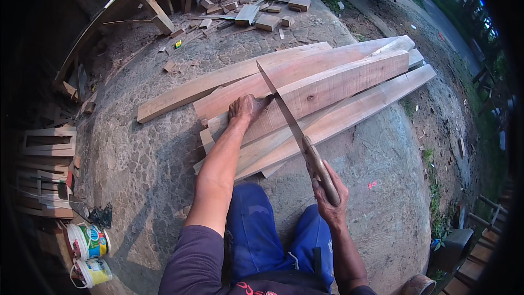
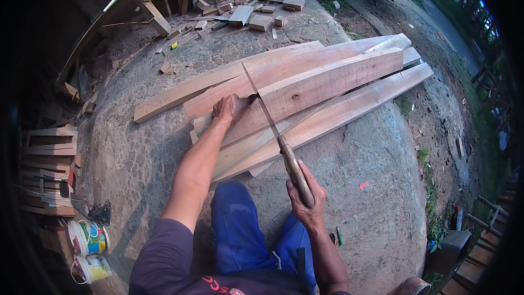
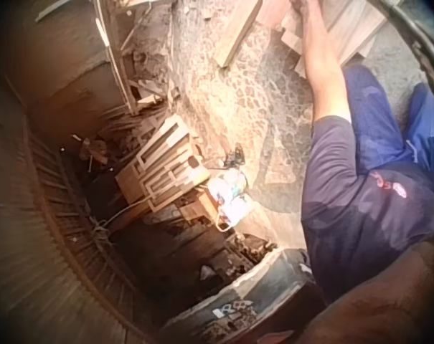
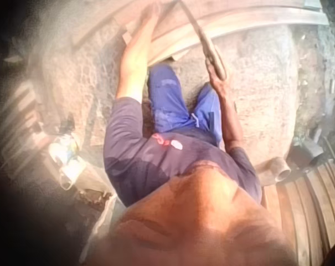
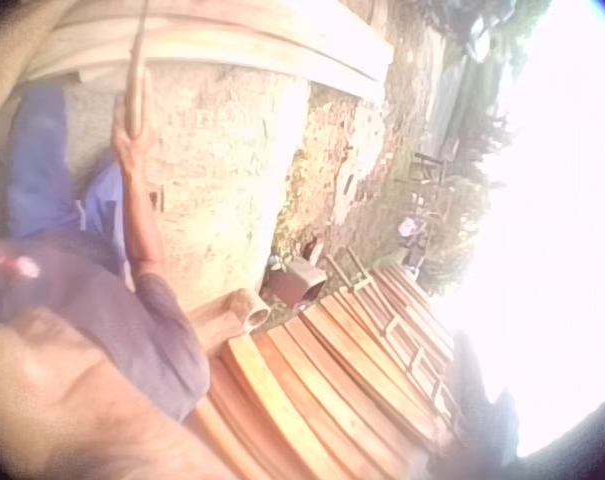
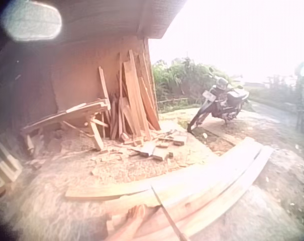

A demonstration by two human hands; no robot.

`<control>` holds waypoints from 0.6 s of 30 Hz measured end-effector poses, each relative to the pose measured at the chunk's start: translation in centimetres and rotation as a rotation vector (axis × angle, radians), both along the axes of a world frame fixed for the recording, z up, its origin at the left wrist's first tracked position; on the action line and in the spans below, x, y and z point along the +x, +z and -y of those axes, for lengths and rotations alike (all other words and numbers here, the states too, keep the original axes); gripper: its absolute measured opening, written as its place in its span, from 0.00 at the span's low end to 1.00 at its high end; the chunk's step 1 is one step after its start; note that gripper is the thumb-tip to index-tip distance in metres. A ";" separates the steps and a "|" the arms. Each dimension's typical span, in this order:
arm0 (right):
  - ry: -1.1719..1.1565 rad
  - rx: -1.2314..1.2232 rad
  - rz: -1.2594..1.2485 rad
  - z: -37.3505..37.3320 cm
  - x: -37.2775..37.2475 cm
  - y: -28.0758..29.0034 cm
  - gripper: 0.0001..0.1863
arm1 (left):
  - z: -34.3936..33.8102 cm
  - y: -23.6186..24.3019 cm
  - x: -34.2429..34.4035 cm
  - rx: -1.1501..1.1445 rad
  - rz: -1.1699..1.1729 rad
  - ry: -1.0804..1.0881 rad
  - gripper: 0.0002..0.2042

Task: The person sits on the ground and uses a hand saw to cut wooden planks. They measure the wood with a tape measure and mark it with a pencil before sawing through the planks.

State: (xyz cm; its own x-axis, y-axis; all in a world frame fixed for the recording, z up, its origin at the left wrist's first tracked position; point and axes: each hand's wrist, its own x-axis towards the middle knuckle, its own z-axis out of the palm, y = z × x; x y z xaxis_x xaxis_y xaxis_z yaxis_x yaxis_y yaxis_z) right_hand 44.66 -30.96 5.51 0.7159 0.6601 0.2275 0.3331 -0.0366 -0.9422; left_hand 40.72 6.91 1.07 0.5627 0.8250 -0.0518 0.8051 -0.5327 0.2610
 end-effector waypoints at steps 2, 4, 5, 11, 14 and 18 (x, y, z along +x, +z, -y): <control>-0.018 -0.019 0.049 -1.0 -0.9 0.5 0.29 | -0.5 -0.6 0.1 -0.046 0.008 0.008 0.20; -0.039 -0.040 0.033 -1.5 -1.9 1.1 0.29 | -0.8 -1.1 0.2 -0.069 -0.011 -0.018 0.19; -0.058 -0.068 -0.008 -1.5 -2.4 1.5 0.29 | -0.6 -1.5 0.2 -0.025 0.034 -0.009 0.18; -0.116 -0.052 0.054 -0.9 -3.9 3.2 0.28 | -0.8 -3.1 0.3 0.085 0.015 -0.080 0.13; -0.101 -0.048 -0.012 -0.6 -4.0 3.1 0.28 | -0.9 -2.8 0.2 0.095 -0.019 -0.077 0.13; -0.095 -0.053 0.037 0.8 -4.1 2.2 0.28 | -0.1 -1.6 0.3 0.013 -0.040 -0.042 0.24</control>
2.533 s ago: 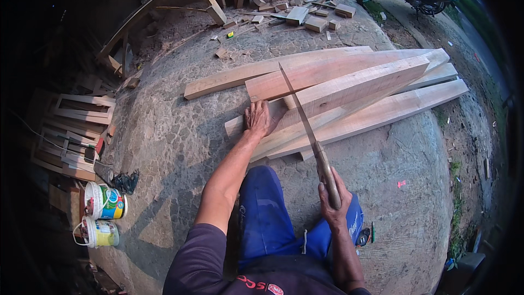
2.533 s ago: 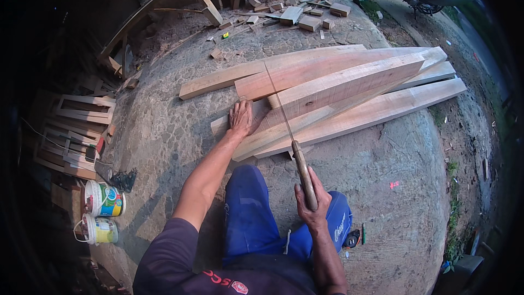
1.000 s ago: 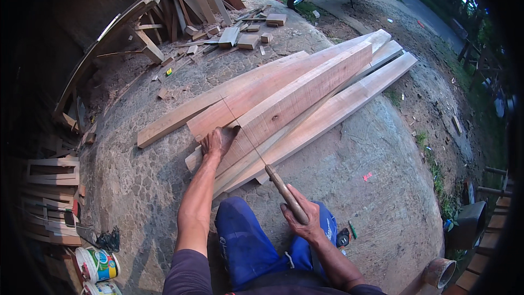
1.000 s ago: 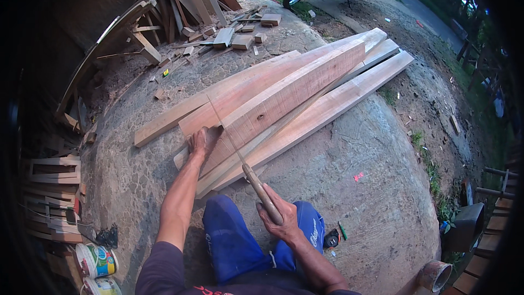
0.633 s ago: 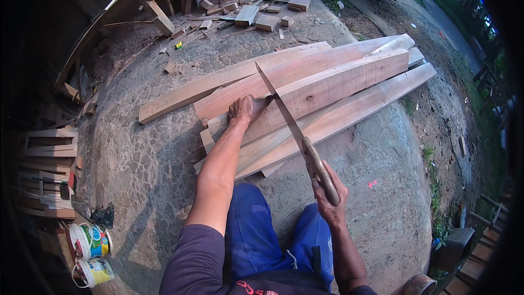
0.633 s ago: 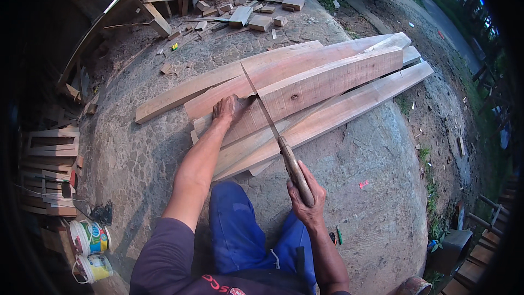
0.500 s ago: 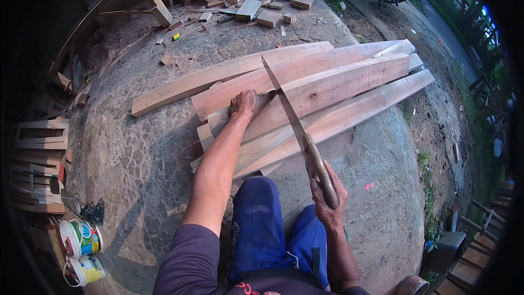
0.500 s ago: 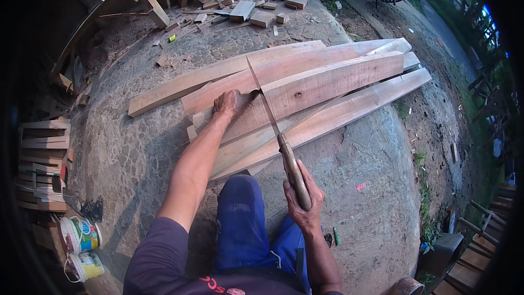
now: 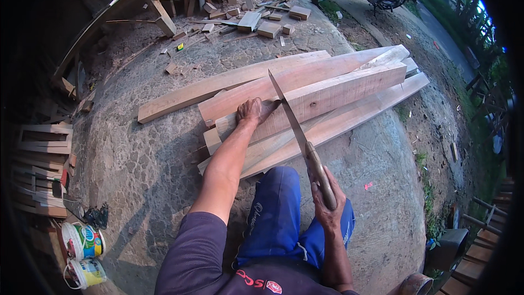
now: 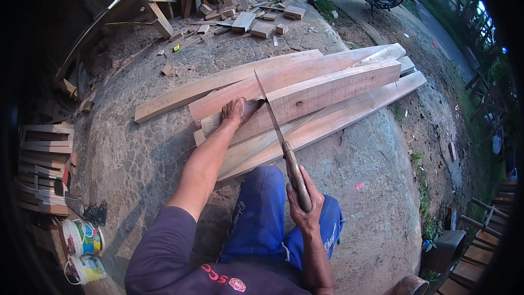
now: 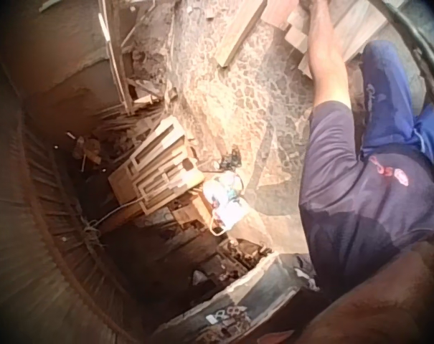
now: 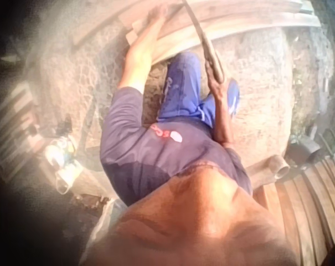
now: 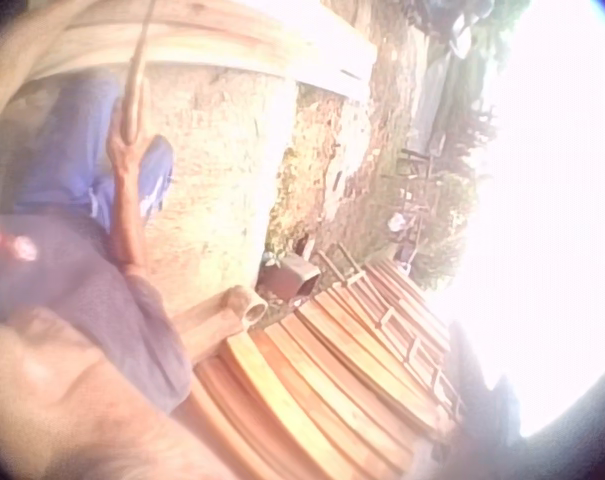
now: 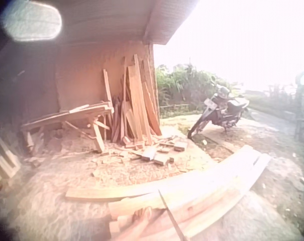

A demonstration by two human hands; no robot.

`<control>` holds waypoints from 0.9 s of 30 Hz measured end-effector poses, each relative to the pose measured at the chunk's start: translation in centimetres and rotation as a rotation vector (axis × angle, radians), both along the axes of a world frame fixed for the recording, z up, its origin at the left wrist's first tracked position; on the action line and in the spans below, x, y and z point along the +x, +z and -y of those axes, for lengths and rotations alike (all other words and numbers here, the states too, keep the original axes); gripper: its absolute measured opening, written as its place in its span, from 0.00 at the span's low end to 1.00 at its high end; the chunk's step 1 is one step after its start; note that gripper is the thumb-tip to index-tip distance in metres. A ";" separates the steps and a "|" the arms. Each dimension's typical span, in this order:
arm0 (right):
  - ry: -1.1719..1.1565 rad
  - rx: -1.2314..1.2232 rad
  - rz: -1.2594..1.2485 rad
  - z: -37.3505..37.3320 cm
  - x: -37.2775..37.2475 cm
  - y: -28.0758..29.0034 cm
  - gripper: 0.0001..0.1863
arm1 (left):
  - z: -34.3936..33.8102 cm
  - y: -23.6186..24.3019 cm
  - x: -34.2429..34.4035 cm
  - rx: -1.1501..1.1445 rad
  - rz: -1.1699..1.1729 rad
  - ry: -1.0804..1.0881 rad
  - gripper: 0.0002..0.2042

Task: The person sits on the ground and uses a hand saw to cut wooden planks. They measure the wood with a tape measure and mark it with a pencil before sawing through the planks.

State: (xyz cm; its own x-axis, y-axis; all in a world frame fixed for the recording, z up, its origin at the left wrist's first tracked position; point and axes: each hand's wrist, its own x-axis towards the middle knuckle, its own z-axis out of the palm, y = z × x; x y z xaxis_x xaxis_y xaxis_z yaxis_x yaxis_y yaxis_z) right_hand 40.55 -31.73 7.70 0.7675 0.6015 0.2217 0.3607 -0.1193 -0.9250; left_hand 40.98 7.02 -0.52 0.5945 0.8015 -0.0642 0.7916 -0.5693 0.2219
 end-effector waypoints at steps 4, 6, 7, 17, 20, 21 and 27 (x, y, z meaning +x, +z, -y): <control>0.024 0.079 0.019 1.7 0.4 -0.5 0.29 | 0.4 0.2 0.2 -0.079 0.042 0.045 0.39; 0.051 0.085 -0.049 1.8 1.0 -0.7 0.29 | 0.1 -0.4 0.2 -0.012 0.029 0.023 0.31; 0.071 0.069 -0.056 1.7 1.4 -0.7 0.29 | -0.1 -0.7 0.2 0.024 0.000 0.012 0.19; 0.133 0.045 0.070 8.1 3.0 -1.2 0.31 | 1.3 1.8 0.7 -0.042 0.044 0.102 0.29; 0.156 -0.043 0.067 8.1 3.1 -0.9 0.32 | 0.8 2.2 0.9 -0.078 0.009 0.127 0.33; 0.179 0.009 0.017 7.3 3.1 -0.9 0.32 | 0.3 1.9 0.9 -0.079 -0.004 0.121 0.30; 0.233 0.007 -0.080 1.4 3.7 -2.7 0.30 | -1.2 -0.5 0.2 -0.007 0.077 0.098 0.24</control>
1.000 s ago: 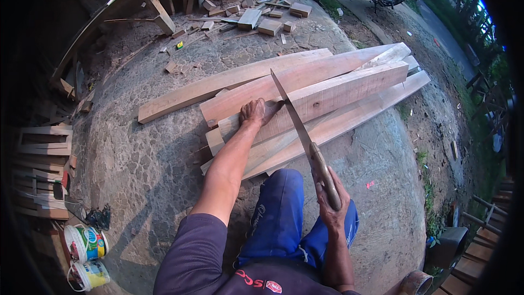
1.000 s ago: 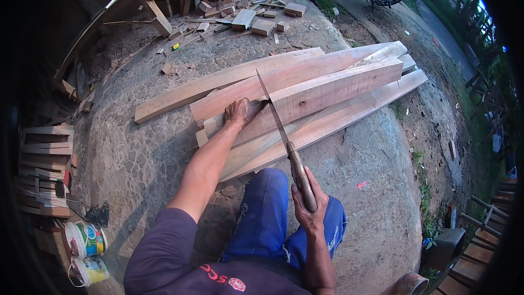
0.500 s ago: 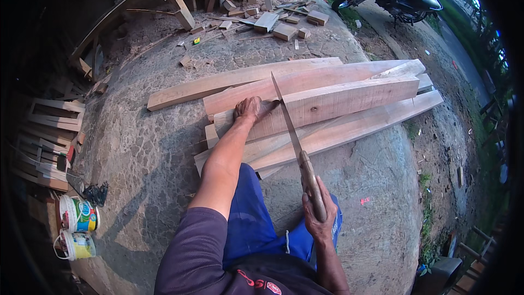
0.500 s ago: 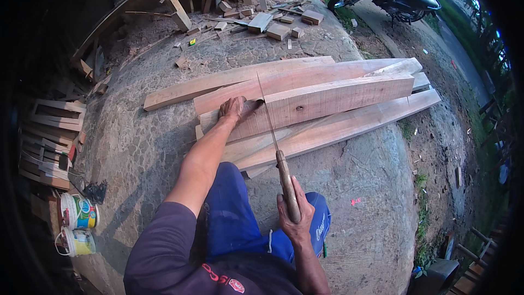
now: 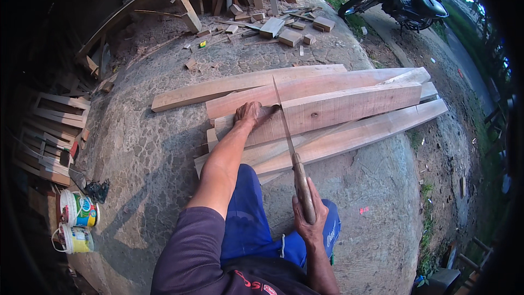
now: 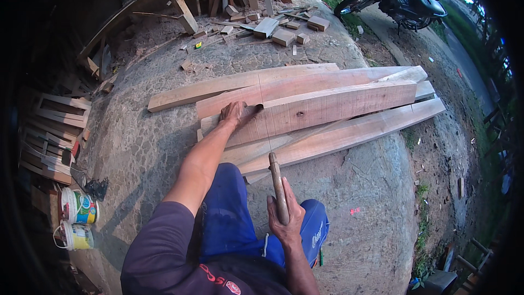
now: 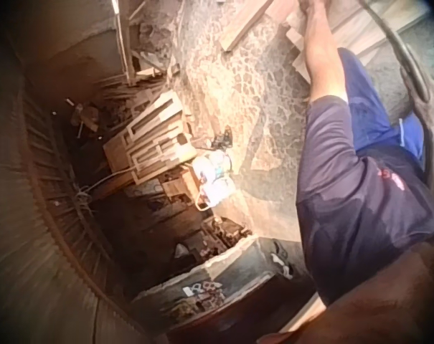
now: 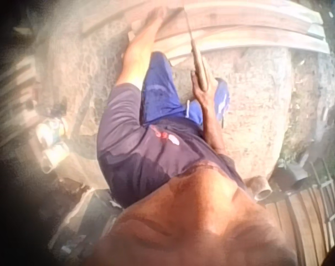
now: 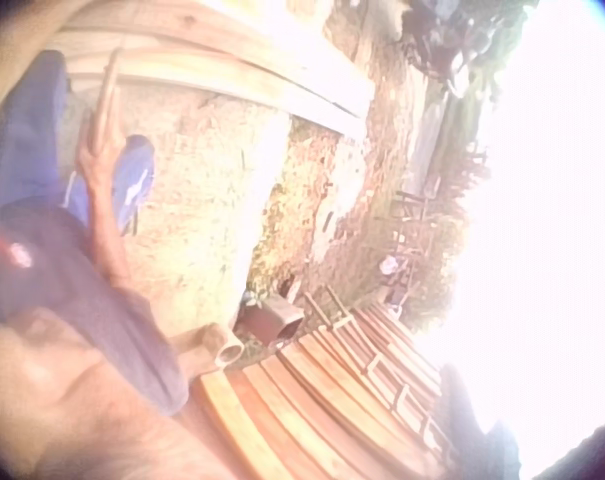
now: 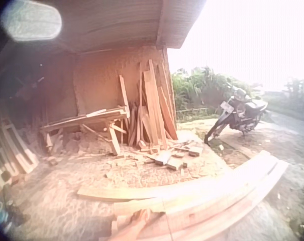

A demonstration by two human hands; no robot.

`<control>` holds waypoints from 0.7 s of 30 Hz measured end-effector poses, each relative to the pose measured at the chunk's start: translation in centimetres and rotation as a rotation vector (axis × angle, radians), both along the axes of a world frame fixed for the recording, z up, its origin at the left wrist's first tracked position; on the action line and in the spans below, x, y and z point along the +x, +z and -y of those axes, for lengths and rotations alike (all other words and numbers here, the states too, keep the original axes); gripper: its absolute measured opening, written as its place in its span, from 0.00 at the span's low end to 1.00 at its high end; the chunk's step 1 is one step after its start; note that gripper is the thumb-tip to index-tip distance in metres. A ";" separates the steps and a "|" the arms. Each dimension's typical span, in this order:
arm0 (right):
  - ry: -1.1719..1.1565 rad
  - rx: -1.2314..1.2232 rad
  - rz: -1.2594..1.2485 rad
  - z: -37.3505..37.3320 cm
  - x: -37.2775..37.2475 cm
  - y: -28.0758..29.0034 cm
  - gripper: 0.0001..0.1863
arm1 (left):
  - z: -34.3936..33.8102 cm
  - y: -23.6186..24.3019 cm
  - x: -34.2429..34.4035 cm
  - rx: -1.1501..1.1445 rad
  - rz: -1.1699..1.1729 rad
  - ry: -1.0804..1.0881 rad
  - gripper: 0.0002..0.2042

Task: The person sits on the ground and uses a hand saw to cut wooden planks. They measure the wood with a tape measure and mark it with a pencil before sawing through the planks.

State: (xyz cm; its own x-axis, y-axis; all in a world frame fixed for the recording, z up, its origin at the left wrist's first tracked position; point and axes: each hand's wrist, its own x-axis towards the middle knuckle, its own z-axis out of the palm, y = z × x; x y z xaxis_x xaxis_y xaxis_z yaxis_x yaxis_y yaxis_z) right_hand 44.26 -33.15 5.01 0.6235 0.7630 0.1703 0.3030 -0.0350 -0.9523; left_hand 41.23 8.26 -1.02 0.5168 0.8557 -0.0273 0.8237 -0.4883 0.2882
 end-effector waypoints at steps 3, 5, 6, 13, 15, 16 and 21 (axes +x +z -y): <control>-0.129 -0.047 -0.080 3.4 -0.5 -0.1 0.31 | 0.7 0.5 0.5 -0.072 -0.017 0.033 0.28; -0.108 -0.043 -0.202 5.7 -1.1 0.4 0.31 | 1.3 1.1 0.7 -0.088 -0.042 0.044 0.30; -0.091 0.016 -0.162 6.2 -1.2 0.8 0.31 | 1.5 1.3 0.8 -0.085 -0.040 0.051 0.33; -0.096 0.117 -0.033 -6.4 3.0 -0.2 0.29 | 1.4 1.8 -1.0 -0.175 0.021 -0.107 0.42; -0.085 0.175 0.027 -8.2 3.6 -1.2 0.28 | 1.9 2.2 -0.9 -0.072 -0.192 -0.178 0.46; -0.082 0.160 -0.012 -8.6 3.8 -1.7 0.28 | 2.5 2.3 -0.8 -0.042 -0.230 -0.168 0.47; -0.051 0.225 -0.089 -6.1 3.2 -1.8 0.26 | 3.4 4.1 0.3 -0.183 -0.349 -0.054 0.52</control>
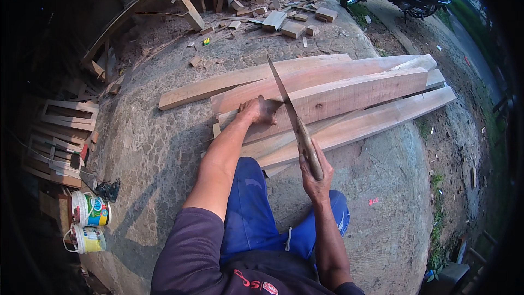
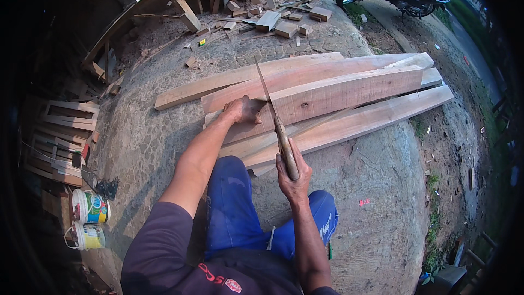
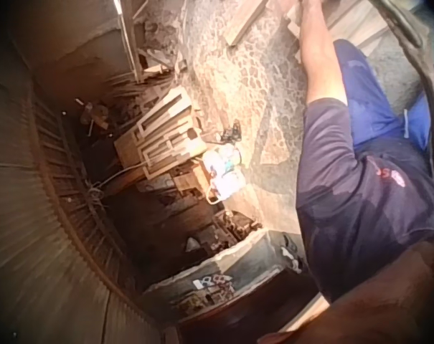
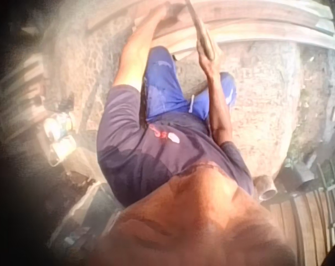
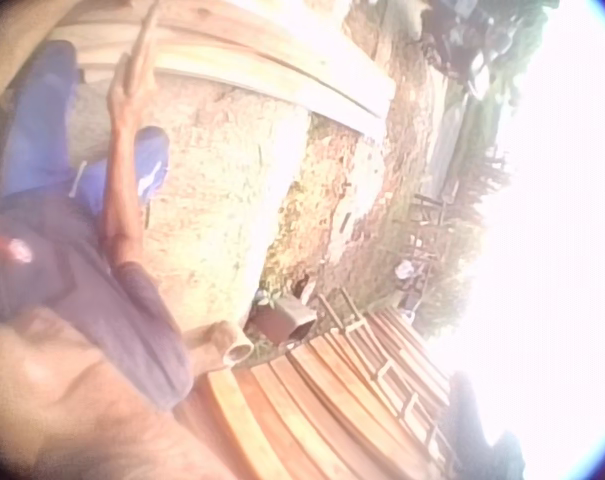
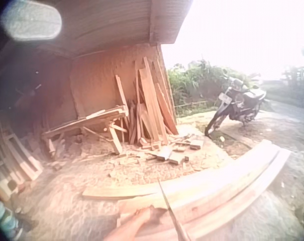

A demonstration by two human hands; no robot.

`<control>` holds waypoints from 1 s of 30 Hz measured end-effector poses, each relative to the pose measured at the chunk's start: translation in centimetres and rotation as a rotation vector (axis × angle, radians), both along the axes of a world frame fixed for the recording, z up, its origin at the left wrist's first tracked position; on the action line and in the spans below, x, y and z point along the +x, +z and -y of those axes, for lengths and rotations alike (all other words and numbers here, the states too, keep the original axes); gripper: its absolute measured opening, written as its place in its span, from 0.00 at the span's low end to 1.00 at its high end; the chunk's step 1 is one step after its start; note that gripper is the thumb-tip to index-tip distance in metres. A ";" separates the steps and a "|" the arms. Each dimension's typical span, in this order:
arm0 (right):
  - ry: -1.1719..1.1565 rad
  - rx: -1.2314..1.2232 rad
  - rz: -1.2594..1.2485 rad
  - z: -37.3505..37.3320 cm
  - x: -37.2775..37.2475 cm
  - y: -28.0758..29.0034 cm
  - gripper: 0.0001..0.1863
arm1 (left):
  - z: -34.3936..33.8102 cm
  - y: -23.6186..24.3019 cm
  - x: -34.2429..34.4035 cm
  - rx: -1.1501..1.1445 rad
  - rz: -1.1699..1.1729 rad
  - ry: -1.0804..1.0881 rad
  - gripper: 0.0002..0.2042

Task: The person sits on the ground and uses a hand saw to cut wooden planks. They measure the wood with a tape measure and mark it with a pencil before sawing through the planks.

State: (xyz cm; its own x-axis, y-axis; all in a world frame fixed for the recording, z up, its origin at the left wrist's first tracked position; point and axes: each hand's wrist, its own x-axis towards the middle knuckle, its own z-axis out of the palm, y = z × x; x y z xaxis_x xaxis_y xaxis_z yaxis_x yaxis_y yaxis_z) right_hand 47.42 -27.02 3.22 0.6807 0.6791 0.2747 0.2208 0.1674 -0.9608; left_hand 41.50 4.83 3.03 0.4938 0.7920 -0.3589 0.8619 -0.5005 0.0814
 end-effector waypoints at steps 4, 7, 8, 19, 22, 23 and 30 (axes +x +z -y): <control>-0.028 -0.115 0.083 6.9 -1.6 2.3 0.30 | -1.5 0.3 0.1 -0.099 0.045 -0.051 0.52; -0.020 -0.131 -0.011 13.5 -3.2 2.9 0.30 | -2.0 -0.6 -0.2 -0.084 0.090 -0.067 0.51; -0.011 -0.196 -0.015 13.7 -3.2 2.7 0.30 | -1.8 -0.8 -0.3 -0.068 0.078 -0.070 0.51; 0.003 -0.042 0.108 0.3 -0.2 -2.8 0.31 | -0.4 0.8 0.3 -0.058 0.005 -0.049 0.48; -0.020 -0.193 0.264 13.5 -2.6 -1.1 0.31 | -0.8 -0.1 -0.3 -0.021 0.114 -0.089 0.48; 0.024 -0.188 0.201 14.7 -3.1 -0.7 0.31 | -0.5 -0.4 -0.6 0.003 0.151 -0.079 0.48; -0.031 -0.018 0.095 -7.0 1.6 -1.8 0.31 | 2.4 1.3 -0.3 0.084 0.059 -0.030 0.47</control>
